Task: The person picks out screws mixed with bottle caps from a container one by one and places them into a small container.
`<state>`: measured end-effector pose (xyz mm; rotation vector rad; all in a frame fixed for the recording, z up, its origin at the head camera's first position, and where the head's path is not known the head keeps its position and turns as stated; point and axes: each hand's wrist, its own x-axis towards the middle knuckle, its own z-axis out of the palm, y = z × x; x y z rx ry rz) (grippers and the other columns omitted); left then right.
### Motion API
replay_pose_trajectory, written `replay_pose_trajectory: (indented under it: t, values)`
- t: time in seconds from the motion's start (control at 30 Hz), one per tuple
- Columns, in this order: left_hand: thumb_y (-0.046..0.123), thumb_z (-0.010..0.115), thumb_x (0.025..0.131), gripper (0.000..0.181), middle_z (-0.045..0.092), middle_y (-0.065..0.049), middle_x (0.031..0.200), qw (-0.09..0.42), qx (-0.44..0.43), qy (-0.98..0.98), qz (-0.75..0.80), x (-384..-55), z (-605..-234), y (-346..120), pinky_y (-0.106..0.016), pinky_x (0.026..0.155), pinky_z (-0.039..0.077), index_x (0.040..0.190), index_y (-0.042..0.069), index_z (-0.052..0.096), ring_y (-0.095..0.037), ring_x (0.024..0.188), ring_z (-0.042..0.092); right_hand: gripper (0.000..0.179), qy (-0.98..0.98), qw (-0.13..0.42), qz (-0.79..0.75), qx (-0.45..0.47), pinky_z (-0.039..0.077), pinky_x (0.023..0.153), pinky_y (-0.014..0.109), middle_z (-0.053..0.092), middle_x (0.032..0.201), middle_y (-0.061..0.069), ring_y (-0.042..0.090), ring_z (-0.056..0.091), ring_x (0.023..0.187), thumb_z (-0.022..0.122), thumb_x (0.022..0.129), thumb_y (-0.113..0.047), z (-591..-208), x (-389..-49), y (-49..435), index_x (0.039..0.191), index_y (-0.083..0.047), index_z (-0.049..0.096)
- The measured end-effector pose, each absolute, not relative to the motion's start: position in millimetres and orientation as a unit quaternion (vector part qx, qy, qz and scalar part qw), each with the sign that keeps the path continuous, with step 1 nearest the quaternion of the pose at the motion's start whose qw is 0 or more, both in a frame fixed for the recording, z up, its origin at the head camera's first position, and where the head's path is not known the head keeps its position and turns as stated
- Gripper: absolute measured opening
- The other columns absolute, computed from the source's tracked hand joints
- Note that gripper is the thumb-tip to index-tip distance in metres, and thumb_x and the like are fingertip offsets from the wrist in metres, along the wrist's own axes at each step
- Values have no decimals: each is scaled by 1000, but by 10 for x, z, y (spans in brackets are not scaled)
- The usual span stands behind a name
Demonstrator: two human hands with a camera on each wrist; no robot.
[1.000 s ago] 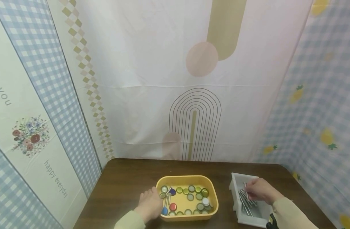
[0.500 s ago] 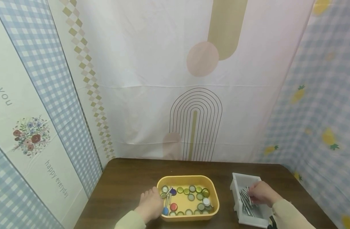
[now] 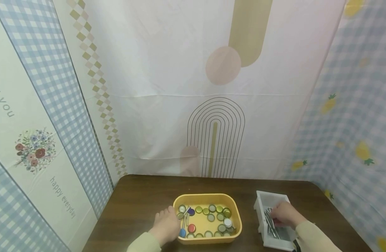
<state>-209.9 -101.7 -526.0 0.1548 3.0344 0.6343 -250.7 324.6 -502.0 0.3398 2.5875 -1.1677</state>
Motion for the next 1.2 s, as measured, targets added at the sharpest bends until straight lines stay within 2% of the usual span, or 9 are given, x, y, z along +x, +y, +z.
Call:
replay_pose_trajectory:
  t: [0.23,0.33,0.53,0.73,0.8,1.0,1.2]
  values:
    - [16,51,87,21,46,-13,81,20,51,977,206,-2101,-5287,-1022,-51,79,36,97,-2,47,-31,80,48,14,902,123,-395,123,52,54,30,56,59,6,16,54,53,60,71,2,-5029,-2474,3236,59,-4,54]
    - [16,50,87,21,46,-13,81,20,50,977,205,-2101,-5292,-1020,-52,80,36,97,-2,46,-31,81,48,18,901,120,-398,128,53,54,32,55,59,6,17,54,53,61,73,0,-5016,-2468,3233,58,-5,53]
    - [16,50,88,21,46,-13,81,22,47,978,203,-2096,-5295,-1012,-52,80,36,97,-3,46,-31,81,48,14,895,126,-408,129,52,57,33,57,65,7,19,57,59,64,81,-8,-4985,-2508,3248,69,-2,61]
    - [16,50,88,20,46,-14,81,20,47,978,202,-2100,-5302,-1011,-52,80,36,97,-2,46,-31,81,48,18,884,120,-437,116,51,57,34,57,63,8,20,58,57,62,82,-10,-4755,-2538,3165,67,-2,56]
    - [16,49,88,21,46,-14,81,19,46,978,200,-2108,-5309,-1015,-52,80,36,97,-2,46,-31,81,48,17,871,121,-464,108,53,60,35,58,66,9,20,60,60,63,84,-10,-4657,-2550,3105,72,0,57]
    - [16,49,88,20,46,-13,81,15,49,978,201,-2117,-5325,-1028,-51,78,36,96,-2,46,-30,80,48,22,863,120,-485,71,56,65,37,62,76,12,21,64,66,68,87,-15,-4494,-2586,2783,87,7,64]
    - [16,49,88,20,46,-14,81,10,49,979,199,-2111,-5322,-1018,-51,79,36,97,-2,46,-31,81,48,20,854,128,-502,43,56,67,38,65,80,16,24,66,68,70,86,-12,-4541,-2633,2253,88,7,67]
